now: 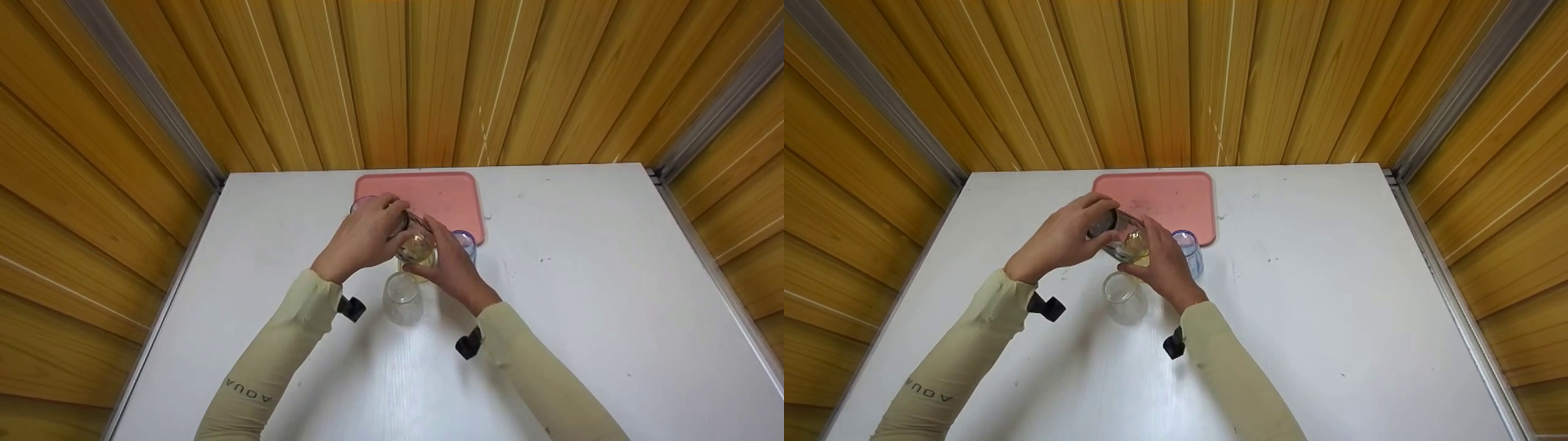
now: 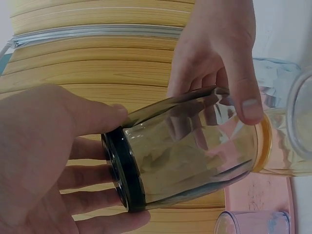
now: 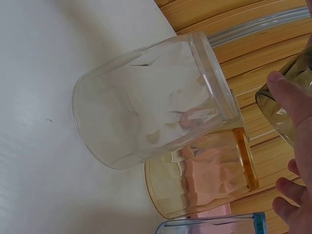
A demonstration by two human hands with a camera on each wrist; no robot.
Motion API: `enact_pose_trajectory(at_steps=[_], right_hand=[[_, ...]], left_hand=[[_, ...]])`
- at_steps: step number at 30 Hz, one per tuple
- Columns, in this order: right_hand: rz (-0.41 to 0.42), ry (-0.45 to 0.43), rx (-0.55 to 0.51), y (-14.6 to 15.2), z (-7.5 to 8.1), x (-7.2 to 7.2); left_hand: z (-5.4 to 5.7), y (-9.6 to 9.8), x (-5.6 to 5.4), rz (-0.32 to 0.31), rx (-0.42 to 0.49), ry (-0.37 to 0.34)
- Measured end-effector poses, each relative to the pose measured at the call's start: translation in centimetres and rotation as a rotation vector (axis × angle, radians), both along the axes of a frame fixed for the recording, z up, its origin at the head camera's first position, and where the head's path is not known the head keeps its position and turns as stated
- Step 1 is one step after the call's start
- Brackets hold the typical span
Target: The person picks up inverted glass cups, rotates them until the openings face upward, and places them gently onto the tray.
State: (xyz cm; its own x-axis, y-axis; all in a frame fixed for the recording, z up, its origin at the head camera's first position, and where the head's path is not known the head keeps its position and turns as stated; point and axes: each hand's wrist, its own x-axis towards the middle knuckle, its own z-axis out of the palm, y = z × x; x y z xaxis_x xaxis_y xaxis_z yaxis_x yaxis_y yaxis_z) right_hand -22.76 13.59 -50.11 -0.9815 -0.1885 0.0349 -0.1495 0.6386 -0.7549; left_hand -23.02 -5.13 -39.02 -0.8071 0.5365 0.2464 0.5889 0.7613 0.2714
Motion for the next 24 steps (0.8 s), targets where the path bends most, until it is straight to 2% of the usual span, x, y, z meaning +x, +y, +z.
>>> enact_pose_trajectory(at_steps=[8,17,24], right_hand=[[0.002,0.069,0.023,0.3,-0.1,0.1],[0.002,0.071,0.022,0.7,0.2,0.1],[0.007,0.179,0.04,1.3,0.1,0.3]], left_hand=[[-0.2,0.3,0.0,-0.015,0.004,-0.01],[-0.4,0.1,0.1,-0.029,0.022,-0.031],[-0.9,0.1,-0.1,-0.06,0.037,0.016]])
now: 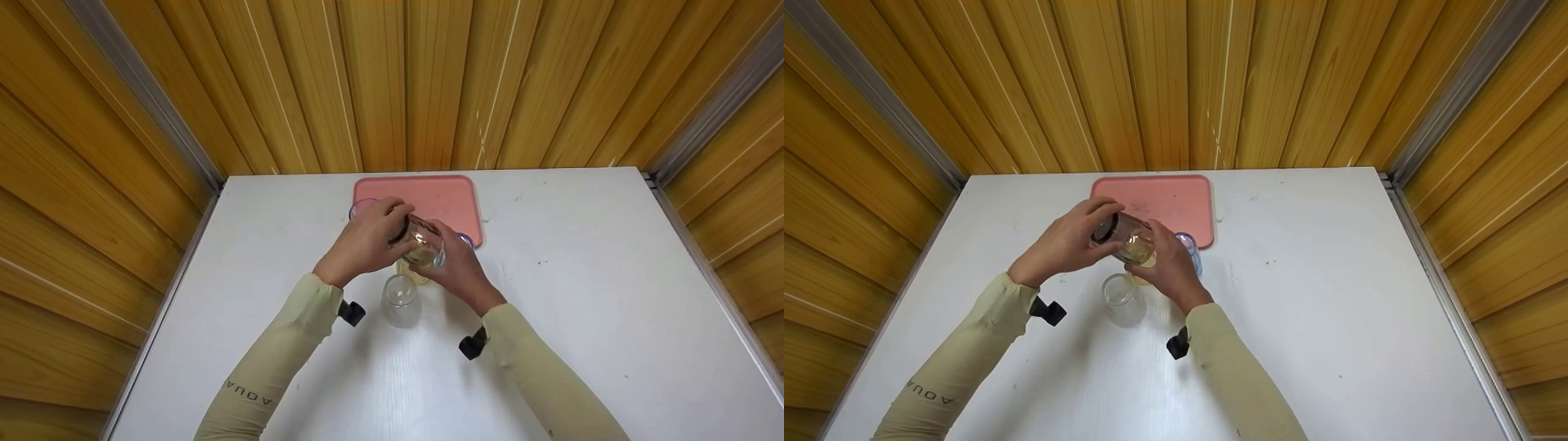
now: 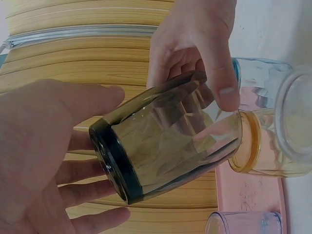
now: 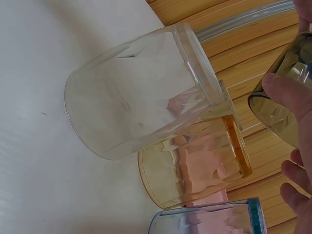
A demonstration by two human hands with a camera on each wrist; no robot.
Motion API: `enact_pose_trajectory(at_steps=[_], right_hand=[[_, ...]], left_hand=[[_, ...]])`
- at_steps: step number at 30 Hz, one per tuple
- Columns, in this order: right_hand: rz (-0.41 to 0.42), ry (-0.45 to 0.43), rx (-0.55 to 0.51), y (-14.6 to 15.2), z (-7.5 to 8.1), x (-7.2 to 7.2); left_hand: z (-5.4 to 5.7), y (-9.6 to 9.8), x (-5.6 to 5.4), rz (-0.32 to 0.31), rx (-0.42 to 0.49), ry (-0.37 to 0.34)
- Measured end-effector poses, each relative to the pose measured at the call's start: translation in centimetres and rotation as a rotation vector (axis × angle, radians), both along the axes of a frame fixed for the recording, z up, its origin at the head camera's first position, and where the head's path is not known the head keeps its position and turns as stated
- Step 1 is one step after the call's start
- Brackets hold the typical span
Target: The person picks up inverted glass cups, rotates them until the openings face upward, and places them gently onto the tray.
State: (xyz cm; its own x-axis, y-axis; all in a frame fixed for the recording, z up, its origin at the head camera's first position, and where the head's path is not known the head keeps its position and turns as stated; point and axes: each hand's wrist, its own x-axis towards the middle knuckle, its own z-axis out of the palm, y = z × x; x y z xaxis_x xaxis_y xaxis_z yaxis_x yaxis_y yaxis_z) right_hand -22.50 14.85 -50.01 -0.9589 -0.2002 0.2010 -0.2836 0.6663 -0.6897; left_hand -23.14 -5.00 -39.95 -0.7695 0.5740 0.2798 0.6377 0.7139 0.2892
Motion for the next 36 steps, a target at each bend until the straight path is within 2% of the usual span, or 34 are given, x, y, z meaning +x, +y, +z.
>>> enact_pose_trajectory(at_steps=[5,9,17,26,36], right_hand=[[0.018,0.051,0.01,0.2,0.1,0.1],[0.017,0.042,-0.005,0.4,0.2,0.2],[0.013,0.03,0.003,0.6,0.6,0.2],[0.045,0.064,-0.009,0.9,0.8,0.1],[0.055,-0.009,-0.036,1.3,1.0,0.0]], left_hand=[[-0.3,0.0,0.0,-0.036,-0.025,0.019],[-0.8,0.0,-0.1,-0.062,-0.048,0.045],[-1.7,-0.1,-0.2,-0.066,-0.082,0.109],[-1.8,-0.2,-0.4,-0.076,-0.062,0.094],[-1.6,-0.2,-0.5,-0.067,-0.018,0.05]])
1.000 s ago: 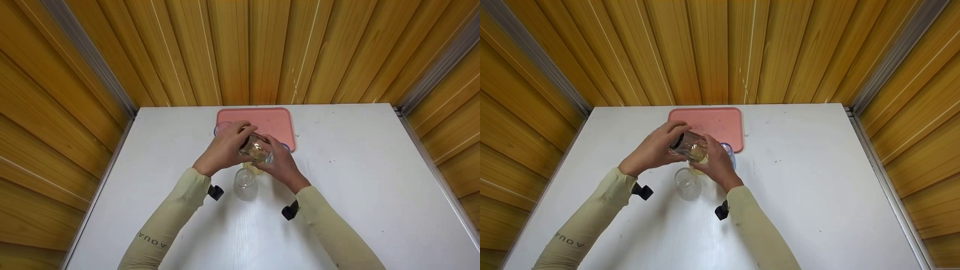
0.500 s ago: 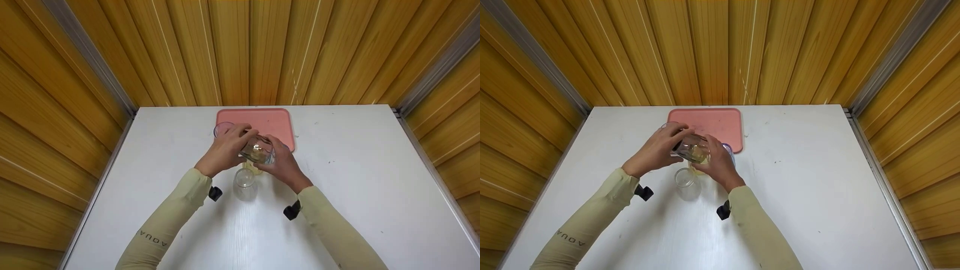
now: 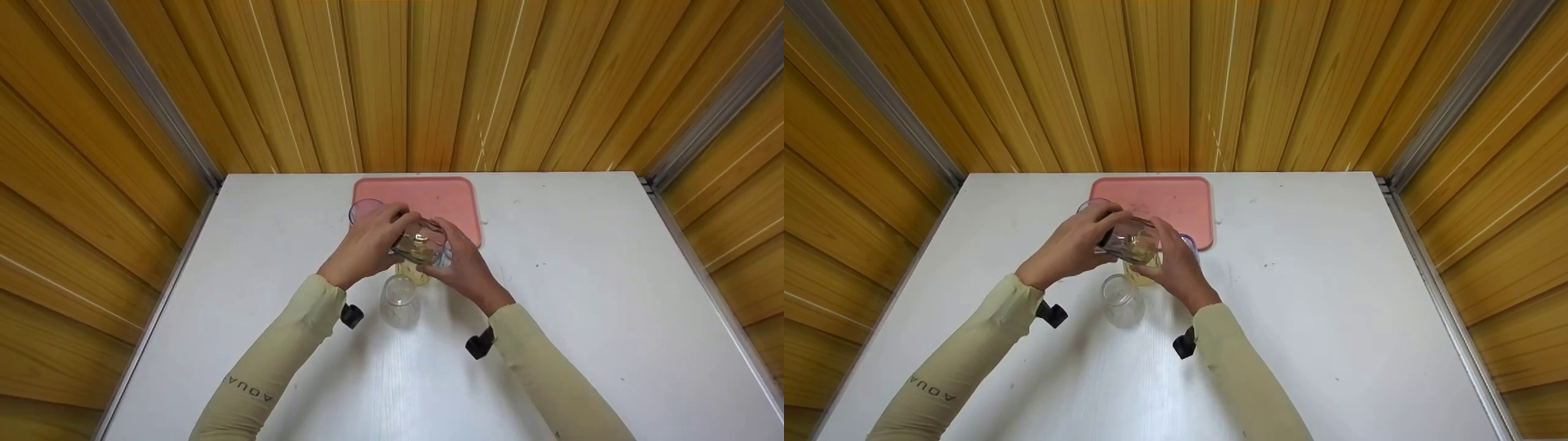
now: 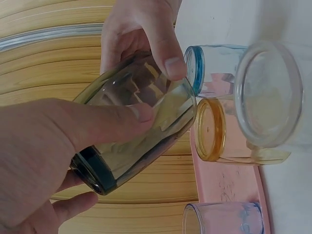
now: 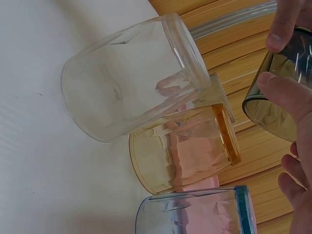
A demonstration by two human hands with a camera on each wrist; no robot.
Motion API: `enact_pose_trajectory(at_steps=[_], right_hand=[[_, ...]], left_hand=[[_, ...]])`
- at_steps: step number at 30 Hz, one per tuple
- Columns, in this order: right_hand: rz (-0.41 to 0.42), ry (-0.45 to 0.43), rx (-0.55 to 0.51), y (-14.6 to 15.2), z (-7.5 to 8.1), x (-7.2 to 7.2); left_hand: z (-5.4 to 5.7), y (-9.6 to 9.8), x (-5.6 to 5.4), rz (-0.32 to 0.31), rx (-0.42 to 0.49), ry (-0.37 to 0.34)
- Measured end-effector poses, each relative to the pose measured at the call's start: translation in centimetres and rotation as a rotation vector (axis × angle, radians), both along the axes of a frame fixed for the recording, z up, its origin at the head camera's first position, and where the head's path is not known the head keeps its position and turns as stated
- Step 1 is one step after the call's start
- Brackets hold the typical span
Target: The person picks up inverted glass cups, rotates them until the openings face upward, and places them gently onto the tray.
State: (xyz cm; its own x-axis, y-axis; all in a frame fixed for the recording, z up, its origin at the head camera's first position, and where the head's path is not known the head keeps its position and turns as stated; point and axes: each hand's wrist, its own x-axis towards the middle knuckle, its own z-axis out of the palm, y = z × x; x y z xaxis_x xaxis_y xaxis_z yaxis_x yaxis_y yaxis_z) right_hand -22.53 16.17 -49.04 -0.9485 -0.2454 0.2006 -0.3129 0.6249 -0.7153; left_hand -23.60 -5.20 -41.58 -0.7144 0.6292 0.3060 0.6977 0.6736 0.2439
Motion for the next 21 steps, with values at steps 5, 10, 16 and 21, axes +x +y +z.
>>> enact_pose_trajectory(at_steps=[5,10,16,21], right_hand=[[0.021,-0.007,-0.025,0.33,0.0,-0.06],[0.014,-0.024,-0.059,0.54,0.17,-0.02],[0.032,-0.012,-0.098,0.65,0.29,-0.04],[0.045,0.011,-0.114,0.7,0.33,0.0]], left_hand=[[-0.17,-0.11,-0.02,0.0,0.026,-0.018],[-0.24,-0.29,-0.05,0.001,0.048,-0.021],[-0.06,-0.5,0.04,0.016,0.053,-0.045],[0.04,-0.64,0.16,0.012,0.054,-0.06]])
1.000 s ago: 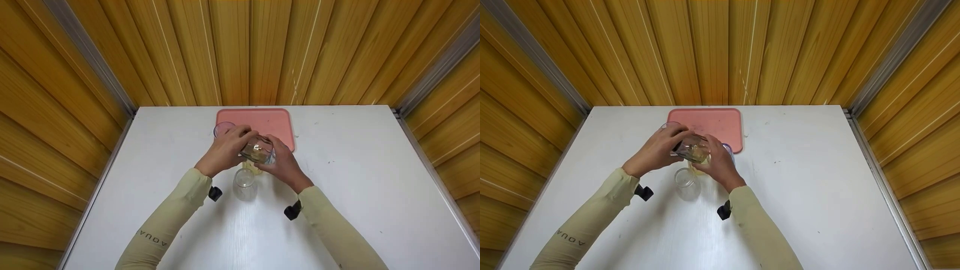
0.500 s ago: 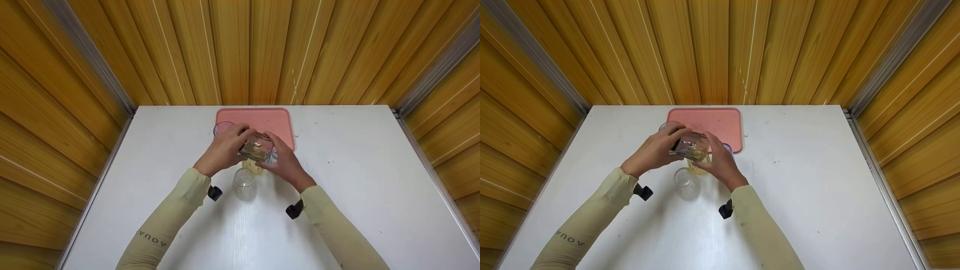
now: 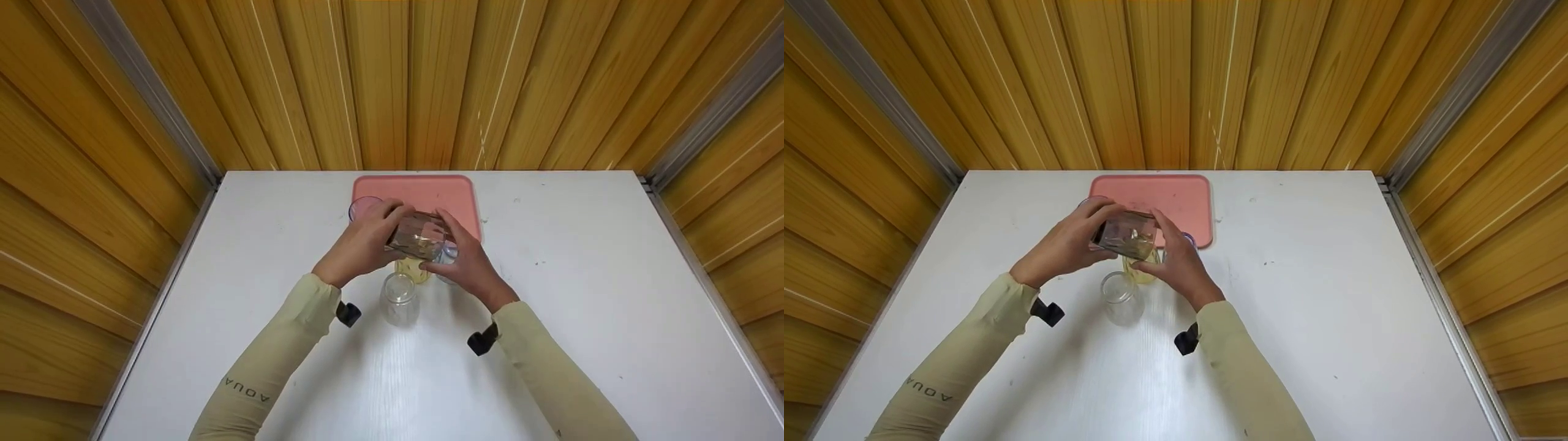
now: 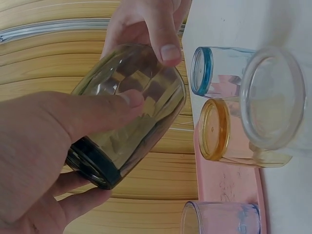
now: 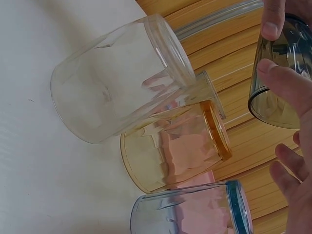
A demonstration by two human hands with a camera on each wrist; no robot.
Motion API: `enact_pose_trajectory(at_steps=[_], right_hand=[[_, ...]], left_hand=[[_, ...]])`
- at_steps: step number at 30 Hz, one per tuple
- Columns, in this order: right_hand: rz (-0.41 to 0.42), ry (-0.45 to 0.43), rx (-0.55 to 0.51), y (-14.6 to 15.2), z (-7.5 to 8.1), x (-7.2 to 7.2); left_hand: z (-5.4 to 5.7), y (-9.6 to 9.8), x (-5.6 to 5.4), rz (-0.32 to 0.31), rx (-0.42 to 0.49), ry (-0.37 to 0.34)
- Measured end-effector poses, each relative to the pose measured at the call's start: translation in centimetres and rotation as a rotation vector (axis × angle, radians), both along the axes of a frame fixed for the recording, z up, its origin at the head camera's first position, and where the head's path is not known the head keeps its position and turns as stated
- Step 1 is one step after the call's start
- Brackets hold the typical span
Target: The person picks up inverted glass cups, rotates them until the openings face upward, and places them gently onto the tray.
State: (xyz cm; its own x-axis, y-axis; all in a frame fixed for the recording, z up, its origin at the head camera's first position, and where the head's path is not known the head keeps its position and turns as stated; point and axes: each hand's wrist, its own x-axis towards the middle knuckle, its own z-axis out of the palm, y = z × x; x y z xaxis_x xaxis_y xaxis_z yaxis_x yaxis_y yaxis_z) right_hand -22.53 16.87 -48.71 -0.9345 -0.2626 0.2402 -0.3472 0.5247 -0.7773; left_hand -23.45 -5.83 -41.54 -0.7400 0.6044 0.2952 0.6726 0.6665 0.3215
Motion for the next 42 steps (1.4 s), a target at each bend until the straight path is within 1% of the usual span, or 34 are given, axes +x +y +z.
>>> enact_pose_trajectory(at_steps=[7,13,15,21,24,31,36,42], right_hand=[[0.015,0.034,-0.011,0.15,0.04,-0.05],[0.041,0.053,-0.025,0.32,0.13,-0.05],[0.048,0.059,-0.03,0.35,0.13,-0.05],[0.055,0.083,-0.027,0.38,0.24,-0.02],[0.051,0.081,-0.018,0.37,0.34,-0.01],[0.053,0.073,-0.01,0.39,0.59,0.11],[0.049,0.046,-0.018,0.46,0.62,0.15],[0.066,0.051,-0.044,0.56,0.77,0.25]], left_hand=[[-0.14,-0.14,0.07,-0.013,0.026,-0.033],[-0.22,-0.21,0.2,0.004,0.0,-0.068],[-0.27,-0.22,0.23,0.003,-0.009,-0.055],[-0.36,-0.31,0.29,-0.022,-0.026,0.011],[-0.46,-0.28,0.28,-0.026,-0.025,0.035],[-0.7,0.09,0.25,-0.053,-0.022,0.122],[-0.85,0.28,0.33,-0.056,-0.041,0.139],[-0.9,0.49,0.35,-0.088,-0.054,0.152]])
